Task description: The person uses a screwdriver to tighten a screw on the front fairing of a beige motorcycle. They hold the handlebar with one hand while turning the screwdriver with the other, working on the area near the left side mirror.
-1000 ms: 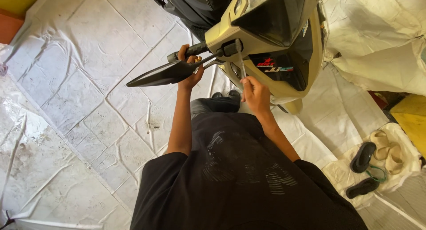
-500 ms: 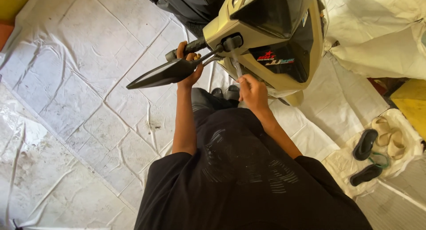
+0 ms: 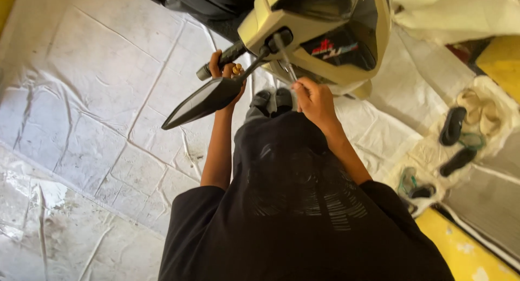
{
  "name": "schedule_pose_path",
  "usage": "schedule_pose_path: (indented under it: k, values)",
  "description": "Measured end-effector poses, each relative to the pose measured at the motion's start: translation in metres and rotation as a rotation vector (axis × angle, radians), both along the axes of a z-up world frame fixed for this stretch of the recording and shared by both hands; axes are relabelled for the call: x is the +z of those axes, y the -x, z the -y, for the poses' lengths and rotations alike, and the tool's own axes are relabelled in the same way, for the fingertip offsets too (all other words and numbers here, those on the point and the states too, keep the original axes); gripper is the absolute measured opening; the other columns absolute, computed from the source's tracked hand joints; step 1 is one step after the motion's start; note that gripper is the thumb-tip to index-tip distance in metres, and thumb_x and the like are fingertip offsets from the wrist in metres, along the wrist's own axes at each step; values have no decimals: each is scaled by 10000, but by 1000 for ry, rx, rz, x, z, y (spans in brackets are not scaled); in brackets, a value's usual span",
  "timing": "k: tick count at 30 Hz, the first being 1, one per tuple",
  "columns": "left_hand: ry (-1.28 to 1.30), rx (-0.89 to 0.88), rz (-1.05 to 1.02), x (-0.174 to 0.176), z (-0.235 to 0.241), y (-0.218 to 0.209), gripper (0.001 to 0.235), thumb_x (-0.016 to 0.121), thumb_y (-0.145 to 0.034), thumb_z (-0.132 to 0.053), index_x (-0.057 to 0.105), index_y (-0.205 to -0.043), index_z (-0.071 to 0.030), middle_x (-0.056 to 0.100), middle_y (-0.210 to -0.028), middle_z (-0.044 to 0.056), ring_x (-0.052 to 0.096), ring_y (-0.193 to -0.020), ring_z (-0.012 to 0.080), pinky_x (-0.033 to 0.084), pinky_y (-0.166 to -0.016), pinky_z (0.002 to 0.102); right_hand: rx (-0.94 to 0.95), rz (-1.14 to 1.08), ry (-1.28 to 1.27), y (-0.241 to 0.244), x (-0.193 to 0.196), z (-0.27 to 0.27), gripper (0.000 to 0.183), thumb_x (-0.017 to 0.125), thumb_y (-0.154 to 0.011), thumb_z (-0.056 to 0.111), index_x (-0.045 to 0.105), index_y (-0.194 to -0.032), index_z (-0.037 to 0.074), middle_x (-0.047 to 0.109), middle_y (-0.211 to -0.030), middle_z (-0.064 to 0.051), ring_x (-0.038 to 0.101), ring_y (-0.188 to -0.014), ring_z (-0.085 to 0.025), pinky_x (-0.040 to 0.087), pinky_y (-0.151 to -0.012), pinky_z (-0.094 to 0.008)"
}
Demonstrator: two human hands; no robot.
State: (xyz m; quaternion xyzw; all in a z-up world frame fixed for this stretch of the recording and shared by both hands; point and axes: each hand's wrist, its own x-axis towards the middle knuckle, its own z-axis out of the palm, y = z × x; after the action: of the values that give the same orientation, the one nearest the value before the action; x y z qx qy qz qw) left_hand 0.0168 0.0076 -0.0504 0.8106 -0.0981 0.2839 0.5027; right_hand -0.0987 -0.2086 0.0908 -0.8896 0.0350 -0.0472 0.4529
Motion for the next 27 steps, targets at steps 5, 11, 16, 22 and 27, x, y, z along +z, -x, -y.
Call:
schedule_pose_path:
  k: [5, 11, 16, 22, 27]
  values:
    - [-130, -22, 9, -30, -5, -1, 194, 799, -842, -84, 661, -968, -135, 361, -1561, 43, 684, -981, 194, 591, -830, 294, -107, -11, -21, 0, -1, -10, 185, 545, -1053, 181, 695, -995, 87, 561, -481, -11, 598, -475, -187, 455, -532, -305]
    - [-146, -164, -116, 4, -17, 9, 220, 786, -872, -41, 669, -1058, -43, 266, -1587, 122, 562, -1353, 363, 553, -1091, 400, -122, -72, -42, 7, 18, -41, 203, 555, -1058, 151, 702, -995, 26, 563, -507, 9, 541, -420, -111, 372, -464, -216]
    - [-191, -184, -107, 6, -24, 5, 247, 811, -877, -64, 678, -1084, -89, 230, -1607, 66, 607, -1335, 312, 626, -1076, 358, -240, -4, -126, 4, 8, -59, 186, 561, -1057, 119, 683, -985, -2, 546, -512, -13, 563, -434, -130, 369, -460, -224]
    - [-198, -260, -26, 0, -29, 2, 323, 791, -855, 9, 635, -1116, -97, 144, -1629, 64, 581, -1337, 340, 595, -1111, 351, -232, 3, -122, 0, -3, -74, 200, 547, -1067, 139, 692, -1002, 17, 561, -535, -5, 548, -440, -118, 373, -480, -231]
    - [-184, -201, -18, -4, -25, -3, 203, 815, -905, -65, 670, -1041, -102, 205, -1616, 78, 631, -1291, 321, 624, -1043, 334, -217, 12, -96, -3, 1, -82, 177, 549, -1046, 86, 696, -1015, -8, 567, -530, -11, 555, -421, -124, 377, -452, -225]
